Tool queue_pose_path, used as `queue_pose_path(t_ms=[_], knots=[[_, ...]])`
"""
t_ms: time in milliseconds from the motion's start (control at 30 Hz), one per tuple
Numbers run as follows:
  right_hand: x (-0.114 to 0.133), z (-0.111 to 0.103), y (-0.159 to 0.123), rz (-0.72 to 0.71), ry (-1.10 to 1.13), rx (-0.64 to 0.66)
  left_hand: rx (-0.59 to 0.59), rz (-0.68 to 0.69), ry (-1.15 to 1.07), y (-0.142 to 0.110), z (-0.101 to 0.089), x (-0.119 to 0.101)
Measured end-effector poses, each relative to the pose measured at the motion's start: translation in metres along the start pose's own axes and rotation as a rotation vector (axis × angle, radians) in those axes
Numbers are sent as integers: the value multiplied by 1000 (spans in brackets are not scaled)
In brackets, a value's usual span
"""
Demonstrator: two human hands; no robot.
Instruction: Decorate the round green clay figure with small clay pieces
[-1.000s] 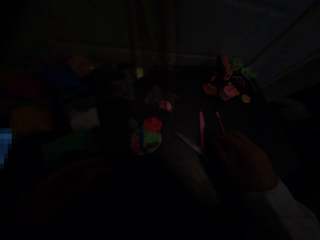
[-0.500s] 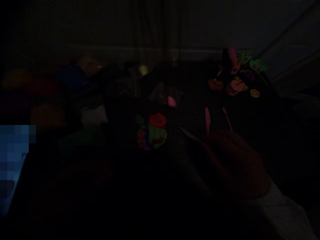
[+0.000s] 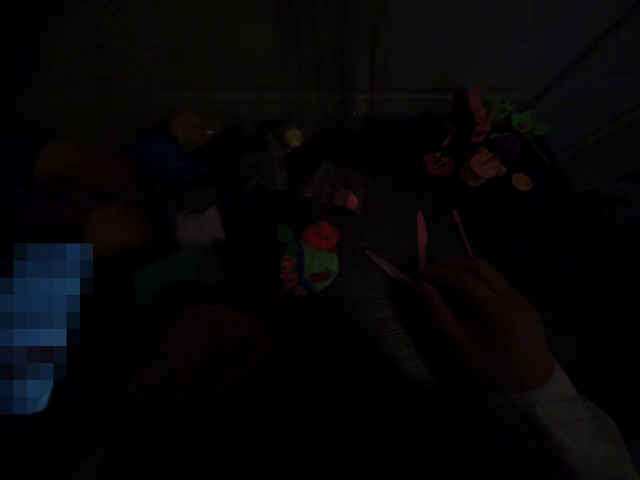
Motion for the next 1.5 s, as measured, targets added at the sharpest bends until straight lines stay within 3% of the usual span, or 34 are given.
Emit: queue_pose_path(t_ms=[367,700,867,1133,1500], knots=[[-8,11,-2,-5,47,-73,-31,210,268,-16,8,10],[-12,7,-7,54,61,-137,18,236,353,-28,-3,11],[-10,8,-6,-12,130,-141,14,284,397,-29,1,6],[-11,8,-6,23,171,-143,-69,280,416,-19,5,-3],[-11,9,-7,58,134,-137,-62,277,413,-22,0,-3]])
Point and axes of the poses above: each hand's wrist, its own y-axis towards the middle knuckle, its own z-axis out of the palm, x = y × z, the point moved 3 cm from there along y, towards the middle knuckle, and after that the axes turned 1 degree about -z, right-handed, at the moved point
